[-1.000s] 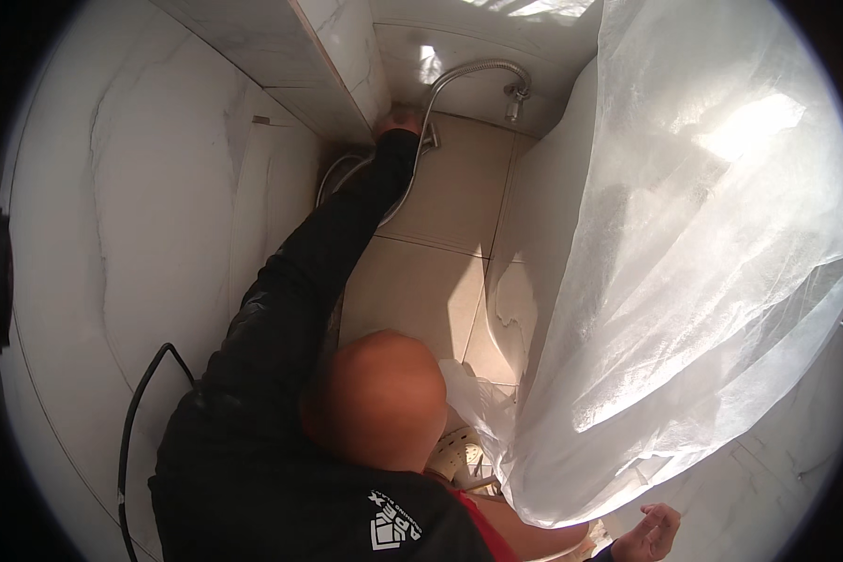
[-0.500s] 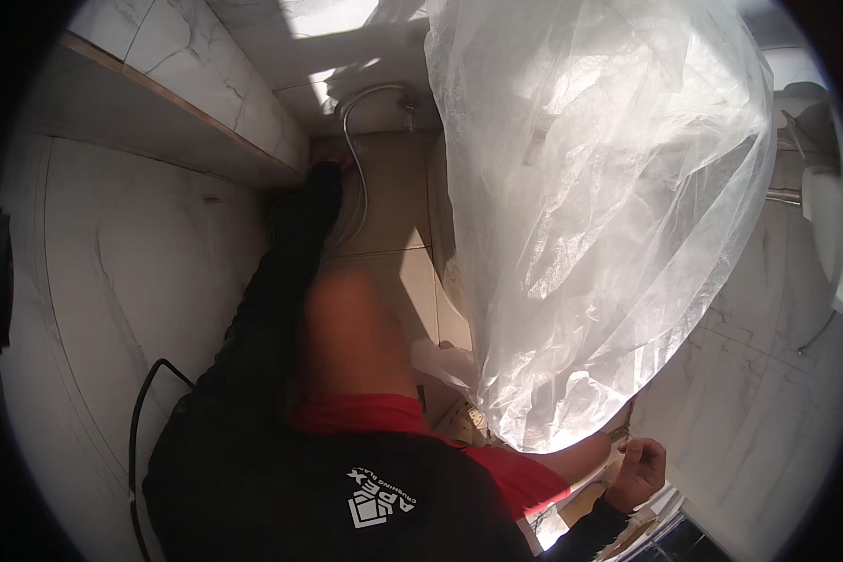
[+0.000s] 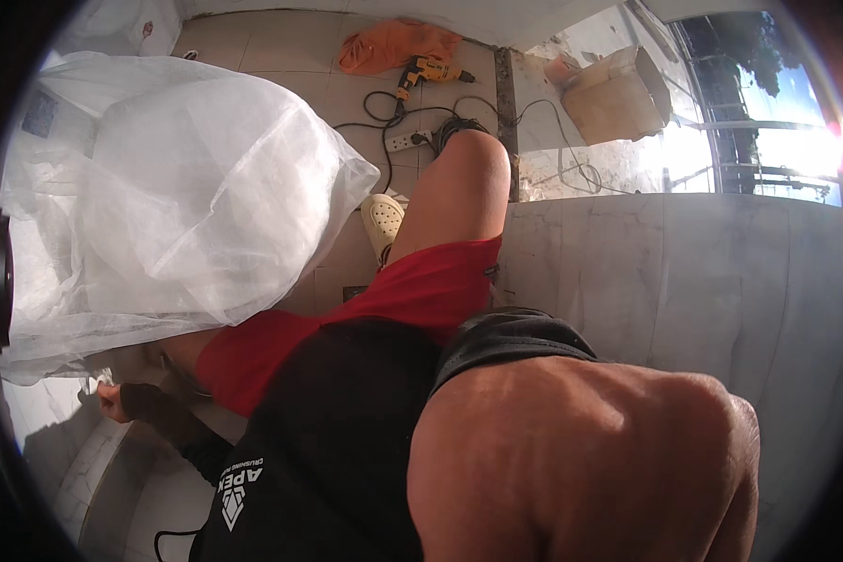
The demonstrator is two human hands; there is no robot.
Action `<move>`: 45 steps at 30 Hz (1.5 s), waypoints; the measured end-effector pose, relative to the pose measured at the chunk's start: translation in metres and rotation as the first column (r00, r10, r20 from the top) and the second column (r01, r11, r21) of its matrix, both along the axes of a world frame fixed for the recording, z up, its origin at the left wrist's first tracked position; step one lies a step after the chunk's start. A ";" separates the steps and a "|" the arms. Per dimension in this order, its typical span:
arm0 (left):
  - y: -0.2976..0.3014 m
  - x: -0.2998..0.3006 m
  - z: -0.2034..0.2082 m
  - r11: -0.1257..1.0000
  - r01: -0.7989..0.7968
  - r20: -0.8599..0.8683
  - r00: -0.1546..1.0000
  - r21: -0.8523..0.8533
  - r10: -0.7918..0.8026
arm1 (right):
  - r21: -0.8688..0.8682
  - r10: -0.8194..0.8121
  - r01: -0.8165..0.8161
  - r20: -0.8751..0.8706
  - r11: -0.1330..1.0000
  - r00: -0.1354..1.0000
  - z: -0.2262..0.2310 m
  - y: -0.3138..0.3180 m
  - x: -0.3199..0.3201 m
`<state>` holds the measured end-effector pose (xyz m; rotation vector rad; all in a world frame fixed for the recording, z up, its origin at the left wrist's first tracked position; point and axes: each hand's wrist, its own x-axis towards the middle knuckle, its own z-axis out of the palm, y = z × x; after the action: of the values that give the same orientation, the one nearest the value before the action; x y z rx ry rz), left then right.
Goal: The person drills a hole in a tiled wall, inserts a wall anchor, and then uses a screwdriver to attach a shower head bracket to the wall. The person handles a drill, wall anchor, screwdriver, and shower head.
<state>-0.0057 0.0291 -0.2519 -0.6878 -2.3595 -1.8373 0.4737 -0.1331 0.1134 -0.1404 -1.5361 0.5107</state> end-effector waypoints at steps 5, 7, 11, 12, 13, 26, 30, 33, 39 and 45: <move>0.028 0.009 0.094 0.985 0.112 -0.127 0.987 0.131 -0.096 | 0.173 -0.131 0.137 -0.045 0.975 0.990 -0.007 -0.028 0.016; 0.046 0.015 0.126 0.916 0.226 -0.278 0.951 0.332 -0.133 | 0.222 -0.158 0.168 -0.061 0.960 0.985 -0.010 -0.038 0.025; 0.079 0.041 0.178 0.773 0.301 -0.224 0.952 0.559 -0.208 | 0.293 -0.209 0.227 -0.091 0.929 0.974 -0.015 -0.058 0.039; 0.086 0.051 0.191 0.777 0.311 -0.233 0.948 0.546 -0.216 | 0.301 -0.230 0.250 -0.101 0.920 0.968 -0.016 -0.063 0.042; 0.091 0.063 0.202 0.783 0.316 -0.246 0.945 0.536 -0.214 | 0.309 -0.245 0.268 -0.111 0.912 0.963 -0.018 -0.070 0.045; 0.074 0.186 0.287 0.426 0.897 -0.391 0.436 0.116 -0.811 | -0.738 -0.919 0.569 -0.387 0.361 0.081 -0.185 -0.219 0.257; 0.058 0.216 0.255 0.117 0.990 -0.042 0.120 0.074 -0.992 | -0.910 -0.995 0.411 -0.087 0.057 -0.055 -0.263 -0.209 0.245; 0.023 0.260 0.216 -0.057 0.996 0.253 -0.071 0.062 -0.965 | -0.781 -0.967 0.622 0.203 -0.064 0.156 -0.241 -0.139 0.210; -0.047 0.309 0.182 -0.206 0.918 0.597 -0.380 0.340 -0.707 | -0.773 -0.390 0.499 0.352 0.392 0.851 -0.167 -0.021 0.072; -0.061 0.303 0.171 -0.201 0.934 0.599 -0.346 0.296 -0.722 | -0.952 -0.165 0.135 0.092 0.273 0.982 -0.204 0.014 0.017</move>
<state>0.2975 -0.0316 -0.0806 -3.5160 -2.4454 -2.0082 0.4904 -0.1189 -0.0902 -1.2377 -0.9434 1.2518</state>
